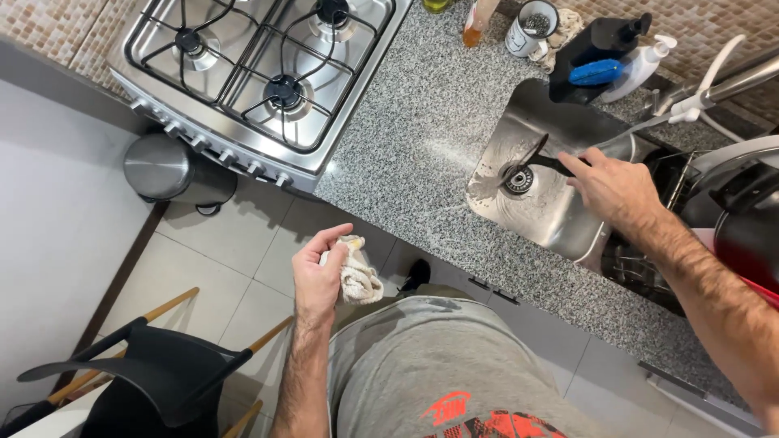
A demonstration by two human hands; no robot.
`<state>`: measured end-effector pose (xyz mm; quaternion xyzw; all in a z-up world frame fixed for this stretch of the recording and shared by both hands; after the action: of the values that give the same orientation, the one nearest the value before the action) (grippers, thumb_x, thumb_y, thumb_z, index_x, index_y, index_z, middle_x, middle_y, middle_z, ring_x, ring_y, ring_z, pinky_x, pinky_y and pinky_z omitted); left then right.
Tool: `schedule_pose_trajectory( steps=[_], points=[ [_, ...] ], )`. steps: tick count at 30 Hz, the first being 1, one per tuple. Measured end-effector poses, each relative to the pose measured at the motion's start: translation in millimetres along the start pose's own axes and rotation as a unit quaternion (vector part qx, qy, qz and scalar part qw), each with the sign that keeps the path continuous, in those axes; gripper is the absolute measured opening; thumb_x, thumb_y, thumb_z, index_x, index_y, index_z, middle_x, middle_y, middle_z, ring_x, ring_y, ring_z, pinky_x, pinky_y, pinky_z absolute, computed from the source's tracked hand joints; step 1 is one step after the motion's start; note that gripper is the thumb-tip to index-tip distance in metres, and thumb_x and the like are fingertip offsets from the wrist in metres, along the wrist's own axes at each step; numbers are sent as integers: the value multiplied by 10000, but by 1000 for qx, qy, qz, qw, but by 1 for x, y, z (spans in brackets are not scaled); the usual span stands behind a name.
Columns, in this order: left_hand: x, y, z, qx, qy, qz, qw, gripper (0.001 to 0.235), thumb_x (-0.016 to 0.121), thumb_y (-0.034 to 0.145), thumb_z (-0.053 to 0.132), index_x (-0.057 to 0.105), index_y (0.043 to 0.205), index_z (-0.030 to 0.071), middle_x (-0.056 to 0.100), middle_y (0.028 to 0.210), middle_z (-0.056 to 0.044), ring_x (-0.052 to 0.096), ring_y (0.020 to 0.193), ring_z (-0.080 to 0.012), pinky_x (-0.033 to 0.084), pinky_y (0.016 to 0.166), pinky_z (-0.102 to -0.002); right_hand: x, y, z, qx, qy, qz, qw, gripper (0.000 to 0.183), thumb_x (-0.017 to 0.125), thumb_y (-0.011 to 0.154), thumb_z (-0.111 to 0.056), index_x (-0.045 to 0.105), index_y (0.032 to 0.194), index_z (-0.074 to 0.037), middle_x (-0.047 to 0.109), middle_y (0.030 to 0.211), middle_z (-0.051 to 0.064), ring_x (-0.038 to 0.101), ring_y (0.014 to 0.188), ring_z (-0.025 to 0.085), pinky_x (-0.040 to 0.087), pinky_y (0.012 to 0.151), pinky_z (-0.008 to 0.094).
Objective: Cleaning a stainless steel gas stove and the adjacent granite kitchen countertop using a rag, sponge, and squeegee.
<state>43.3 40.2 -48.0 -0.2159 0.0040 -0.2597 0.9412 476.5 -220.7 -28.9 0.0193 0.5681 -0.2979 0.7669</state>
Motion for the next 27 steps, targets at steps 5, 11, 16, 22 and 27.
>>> schedule_pose_trajectory(
  steps=[5, 11, 16, 22, 27],
  points=[
    [18, -16, 44, 81, 14, 36, 996, 376, 679, 909, -11, 879, 1225, 26, 528, 744, 21, 539, 750, -46, 537, 716, -235, 7, 43, -72, 34, 163, 51, 985, 525, 531, 1170, -471, 456, 1685, -401, 680, 1355, 48, 850, 982, 371, 703, 866, 564],
    [5, -29, 48, 84, 14, 58, 995, 373, 674, 921, -15, 874, 1234, 22, 540, 738, 14, 543, 749, -53, 554, 716, -255, -65, 128, -216, -76, 281, 95, 952, 435, 527, 1181, -287, 477, 1610, -233, 647, 1196, 128, 829, 837, 429, 690, 748, 580],
    [-13, -40, 24, 72, 22, 91, 993, 382, 673, 921, 6, 881, 1238, 47, 504, 766, 16, 488, 751, -51, 503, 700, -237, -85, 145, -278, -181, 251, 151, 939, 419, 599, 1146, -169, 521, 1553, -102, 629, 1178, 189, 820, 742, 377, 696, 696, 574],
    [-27, -44, 0, 51, 26, 106, 993, 378, 672, 924, 16, 879, 1240, 50, 503, 764, 22, 474, 745, -45, 475, 694, -227, -54, 91, -226, -258, 161, 133, 943, 442, 468, 1176, -97, 516, 1610, -169, 643, 1163, 163, 826, 772, 285, 701, 661, 480],
    [-13, -46, 10, 40, 28, 88, 995, 393, 665, 921, 12, 876, 1251, 49, 495, 767, 29, 468, 750, -38, 473, 706, -214, -26, 40, -146, -278, 95, 55, 954, 426, 502, 1155, -86, 563, 1568, -174, 681, 1301, 155, 838, 924, 300, 732, 742, 480]
  ],
)
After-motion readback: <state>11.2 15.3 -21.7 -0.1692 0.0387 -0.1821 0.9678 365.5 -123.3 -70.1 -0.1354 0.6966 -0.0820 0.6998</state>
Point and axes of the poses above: each hand's wrist, its own y-axis towards the middle knuckle, its own x-axis out of the palm, z = x × y, the point moved 3 cm from there along y, towards the middle knuckle
